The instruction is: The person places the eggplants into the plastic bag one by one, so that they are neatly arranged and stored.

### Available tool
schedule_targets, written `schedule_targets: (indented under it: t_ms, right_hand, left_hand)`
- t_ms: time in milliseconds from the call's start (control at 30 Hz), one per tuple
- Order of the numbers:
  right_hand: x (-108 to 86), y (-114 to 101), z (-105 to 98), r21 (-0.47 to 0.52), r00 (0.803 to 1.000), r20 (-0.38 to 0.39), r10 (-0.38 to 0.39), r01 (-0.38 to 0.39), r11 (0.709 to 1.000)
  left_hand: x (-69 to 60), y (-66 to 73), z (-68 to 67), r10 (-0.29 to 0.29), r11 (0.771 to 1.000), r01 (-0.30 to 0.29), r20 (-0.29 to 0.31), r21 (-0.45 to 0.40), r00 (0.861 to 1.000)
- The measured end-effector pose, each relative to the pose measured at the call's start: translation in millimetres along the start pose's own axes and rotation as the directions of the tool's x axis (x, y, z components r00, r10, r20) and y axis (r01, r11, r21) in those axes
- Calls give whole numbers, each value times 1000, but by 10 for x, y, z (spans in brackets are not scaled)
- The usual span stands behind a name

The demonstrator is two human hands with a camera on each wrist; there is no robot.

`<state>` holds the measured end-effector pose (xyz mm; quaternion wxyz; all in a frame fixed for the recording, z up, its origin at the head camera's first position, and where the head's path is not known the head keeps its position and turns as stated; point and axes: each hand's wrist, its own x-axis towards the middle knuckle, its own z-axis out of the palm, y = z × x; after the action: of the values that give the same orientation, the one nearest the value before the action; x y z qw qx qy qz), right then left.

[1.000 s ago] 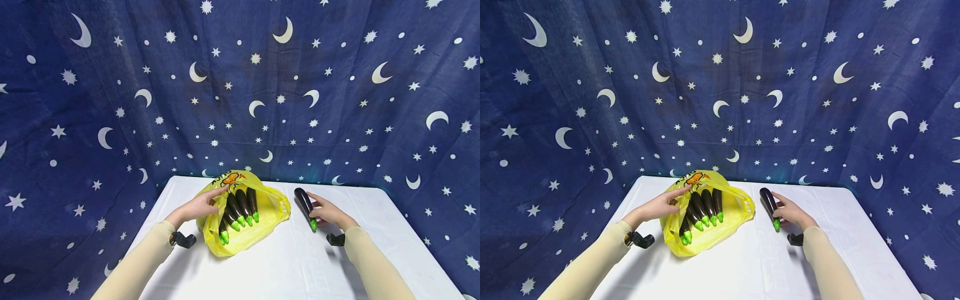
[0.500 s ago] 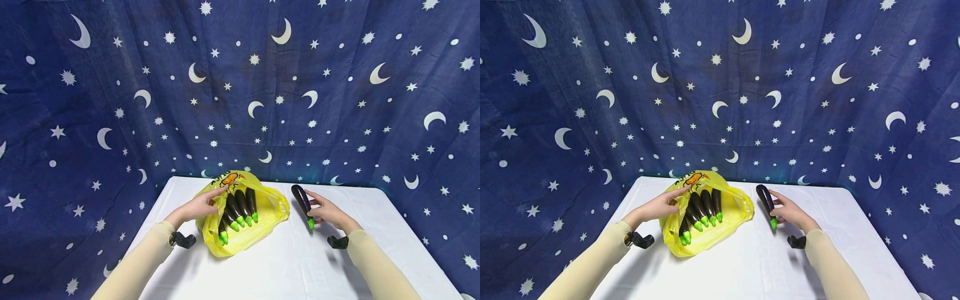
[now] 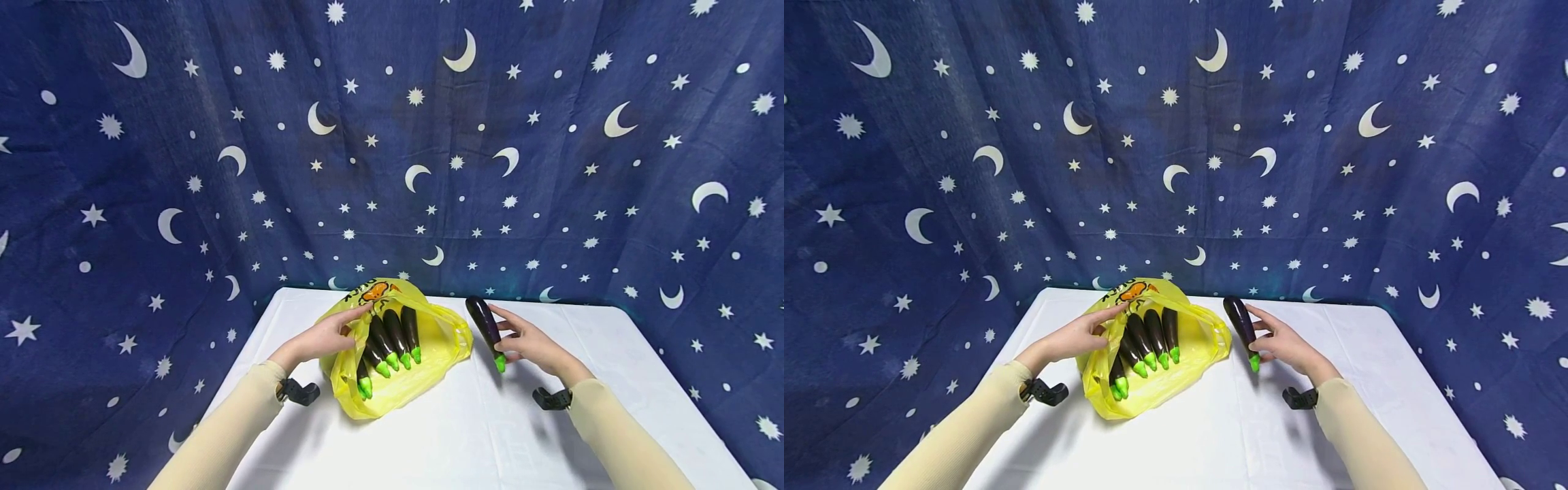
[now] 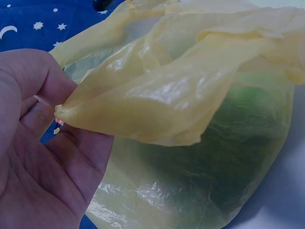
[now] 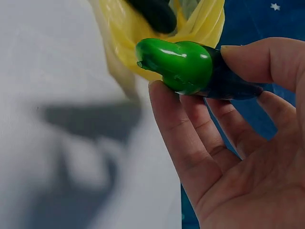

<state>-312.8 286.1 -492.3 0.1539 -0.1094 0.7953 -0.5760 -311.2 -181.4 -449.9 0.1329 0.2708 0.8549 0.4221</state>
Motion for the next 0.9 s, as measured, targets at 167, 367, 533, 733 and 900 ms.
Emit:
schedule_targets:
  t_ms: [167, 367, 533, 733, 900]
  right_hand:
    - [-23, -89, 72, 19, 999, 21, -29, 28, 999]
    - [-53, -212, 170, 33, 997, 51, -57, 55, 998]
    - [-76, -306, 225, 55, 990, 101, -103, 97, 994]
    - [-89, -407, 287, 74, 978, 161, -136, 126, 989]
    - [-98, -466, 377, 59, 972, 194, -128, 119, 991]
  left_hand:
    - [-3, 6, -1, 2, 1000, -2, 1, 4, 1000]
    - [-10, 13, 2, -4, 1000, 4, -4, 5, 1000]
    - [-11, 17, 2, -5, 1000, 5, -4, 10, 1000]
    - [-9, 21, 2, 8, 1000, -8, -2, 4, 1000]
    - [-4, 21, 0, 11, 1000, -11, 1, -1, 1000]
